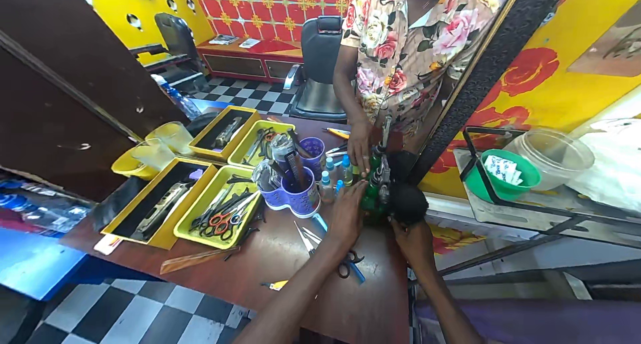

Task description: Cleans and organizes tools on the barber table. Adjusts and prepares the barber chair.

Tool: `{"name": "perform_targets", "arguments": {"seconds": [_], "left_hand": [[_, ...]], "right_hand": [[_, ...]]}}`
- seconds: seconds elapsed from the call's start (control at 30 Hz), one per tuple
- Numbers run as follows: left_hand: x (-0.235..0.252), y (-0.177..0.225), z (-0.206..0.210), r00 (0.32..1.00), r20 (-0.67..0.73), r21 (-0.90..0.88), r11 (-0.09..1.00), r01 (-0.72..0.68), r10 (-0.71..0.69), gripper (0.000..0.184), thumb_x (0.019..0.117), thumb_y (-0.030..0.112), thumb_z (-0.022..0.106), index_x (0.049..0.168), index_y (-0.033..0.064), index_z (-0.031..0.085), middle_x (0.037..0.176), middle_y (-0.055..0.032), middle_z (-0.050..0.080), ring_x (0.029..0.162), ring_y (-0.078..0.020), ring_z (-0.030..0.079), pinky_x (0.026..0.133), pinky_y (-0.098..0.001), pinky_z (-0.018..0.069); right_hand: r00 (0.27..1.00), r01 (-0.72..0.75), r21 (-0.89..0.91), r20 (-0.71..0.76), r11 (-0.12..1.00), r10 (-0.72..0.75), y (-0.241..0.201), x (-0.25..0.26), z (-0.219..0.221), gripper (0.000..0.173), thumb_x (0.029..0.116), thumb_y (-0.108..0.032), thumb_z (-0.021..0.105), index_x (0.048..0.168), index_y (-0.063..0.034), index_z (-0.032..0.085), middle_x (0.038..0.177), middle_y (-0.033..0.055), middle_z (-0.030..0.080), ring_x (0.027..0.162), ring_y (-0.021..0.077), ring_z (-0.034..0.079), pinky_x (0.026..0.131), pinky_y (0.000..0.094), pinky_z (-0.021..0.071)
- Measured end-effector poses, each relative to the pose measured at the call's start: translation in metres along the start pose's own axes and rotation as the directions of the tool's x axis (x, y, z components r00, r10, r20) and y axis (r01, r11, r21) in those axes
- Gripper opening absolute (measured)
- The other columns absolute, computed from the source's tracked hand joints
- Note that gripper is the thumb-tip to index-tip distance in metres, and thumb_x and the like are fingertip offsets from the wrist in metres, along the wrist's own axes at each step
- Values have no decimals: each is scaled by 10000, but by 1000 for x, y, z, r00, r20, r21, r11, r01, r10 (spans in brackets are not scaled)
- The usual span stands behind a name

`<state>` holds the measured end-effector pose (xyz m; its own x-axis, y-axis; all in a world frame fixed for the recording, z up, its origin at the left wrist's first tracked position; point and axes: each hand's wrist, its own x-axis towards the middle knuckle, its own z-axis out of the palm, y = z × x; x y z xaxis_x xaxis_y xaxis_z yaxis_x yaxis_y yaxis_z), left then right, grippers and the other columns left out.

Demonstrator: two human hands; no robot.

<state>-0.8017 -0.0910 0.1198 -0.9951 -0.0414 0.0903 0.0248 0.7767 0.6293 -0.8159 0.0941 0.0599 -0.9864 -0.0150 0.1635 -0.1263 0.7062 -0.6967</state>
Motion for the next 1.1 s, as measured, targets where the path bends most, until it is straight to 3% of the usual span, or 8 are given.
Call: {"name": "perform_targets", "arguments": {"seconds": [0.17, 0.3, 0.37, 0.53, 0.67, 0.87, 0.97, 1.1], "left_hand": [[-6, -7, -2, 998, -48, 8, 999, -38, 39, 685, 873, 31, 777, 1500, 112, 513, 1394, -93, 635, 1191, -343, 630, 1022, -491, 504], [-21, -20, 1, 978, -148, -1, 988, -151, 150, 728, 893, 13, 748, 1547, 62, 431, 1624, -73, 398, 1288, -292, 601, 1041, -457, 516], [-47, -29, -2, 967, -224, -107, 982, -153, 126, 608, 951, 29, 682, 1520, 98, 479, 1621, -42, 398, 1162, -222, 664, 957, -411, 573], [-156, -64, -2, 889, -457, -228, 970, -90, -25, 256, 976, 69, 630, 1214, 36, 716, 1238, -129, 689, 1010, -170, 713, 845, -311, 621], [-225, -94, -3, 798, -582, -179, 982, 62, -156, 187, 953, 72, 632, 1091, 21, 747, 1109, -113, 723, 1009, -117, 704, 847, -249, 605], [-257, -122, -9, 671, -675, -219, 952, 216, -308, 185, 918, 64, 649, 1058, -2, 750, 1053, -113, 713, 857, -75, 687, 741, -196, 587], [-255, -148, -33, 643, -706, -120, 945, 304, -297, 208, 941, 95, 632, 1095, 15, 747, 1073, -118, 717, 884, -141, 703, 771, -276, 607], [-240, -216, -96, 680, -657, 77, 868, 491, -326, 261, 993, 94, 604, 1219, 20, 711, 1206, -185, 702, 1142, -376, 661, 995, -562, 521]], "right_hand": [[1000, 9, -43, 14, 999, -8, -13, 4, 0, 268, 923, -158, 758, 1079, 55, 710, 1026, 262, 702, 981, 415, 693, 904, 590, 544], [1000, 24, -41, -3, 999, -24, -14, 4, -2, 307, 916, -163, 777, 1112, 58, 696, 1043, 270, 702, 976, 427, 696, 885, 618, 541], [998, 38, 13, -42, 999, -38, -9, -5, -4, 392, 907, -151, 785, 1210, 59, 649, 1152, 263, 680, 1056, 399, 690, 936, 591, 554], [975, 213, 74, 50, 974, -217, -11, -71, 0, 299, 971, -168, 648, 1209, 7, 692, 1104, 168, 719, 935, 299, 720, 810, 491, 608], [878, 436, 73, 186, 897, -441, -35, -101, 38, 253, 964, -194, 627, 1159, -119, 769, 1145, 47, 749, 1079, 241, 707, 929, 419, 590], [828, 511, -153, 350, 846, -437, -68, -84, 60, 366, 886, -172, 756, 1237, -77, 715, 1172, 160, 705, 1090, 391, 668, 939, 595, 520], [819, 509, -170, 397, 844, -414, -69, -73, 57, 370, 878, -189, 778, 1219, -61, 715, 1124, 198, 701, 1050, 431, 664, 899, 607, 535], [817, 512, -192, 410, 837, -405, -66, -69, 58, 382, 877, -231, 781, 1219, -77, 715, 1137, 200, 694, 1062, 421, 663, 899, 588, 544]]}}
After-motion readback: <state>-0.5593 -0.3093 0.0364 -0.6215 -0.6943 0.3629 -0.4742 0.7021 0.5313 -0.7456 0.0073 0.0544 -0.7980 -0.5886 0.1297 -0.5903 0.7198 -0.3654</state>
